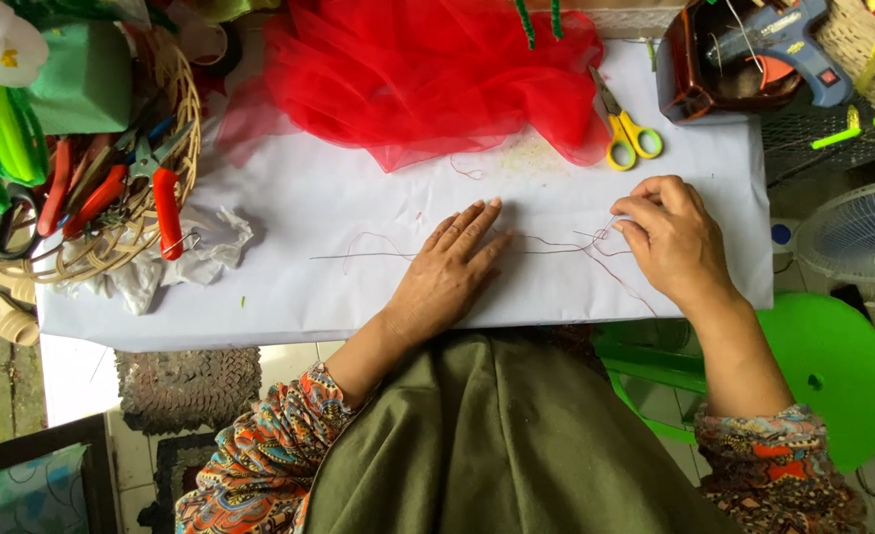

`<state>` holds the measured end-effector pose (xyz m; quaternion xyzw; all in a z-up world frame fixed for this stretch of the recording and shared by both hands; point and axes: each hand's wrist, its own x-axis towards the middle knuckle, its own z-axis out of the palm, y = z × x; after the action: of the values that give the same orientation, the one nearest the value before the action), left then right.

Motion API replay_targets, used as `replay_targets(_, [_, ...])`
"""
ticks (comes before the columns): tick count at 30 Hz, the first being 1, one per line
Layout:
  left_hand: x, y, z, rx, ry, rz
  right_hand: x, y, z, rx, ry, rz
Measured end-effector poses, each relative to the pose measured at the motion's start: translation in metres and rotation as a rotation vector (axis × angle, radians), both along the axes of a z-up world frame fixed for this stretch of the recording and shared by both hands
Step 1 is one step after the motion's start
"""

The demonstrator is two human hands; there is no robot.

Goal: Cutting a piece of red tulle fabric with scissors and then smoothing and folding it on a work surface.

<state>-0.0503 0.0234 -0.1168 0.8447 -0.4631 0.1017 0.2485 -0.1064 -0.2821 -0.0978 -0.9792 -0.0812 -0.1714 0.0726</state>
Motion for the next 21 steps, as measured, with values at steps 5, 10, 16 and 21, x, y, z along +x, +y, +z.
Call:
replay_targets(5, [-0.003,0.001,-0.003,0.0,-0.001,-0.028,-0.014,0.005,0.004,0.116,-0.001,-0.082])
replay_targets(10, [-0.003,0.001,0.006,0.074,-0.019,-0.047,-0.019,0.029,0.007,0.192,0.046,-0.065])
replay_targets(16, [-0.001,0.0,0.005,0.135,0.046,-0.068,-0.005,0.024,-0.002,0.171,0.103,0.015])
replay_targets(21, [-0.002,0.001,0.004,0.102,0.029,-0.07,0.006,0.011,-0.003,0.416,0.184,-0.025])
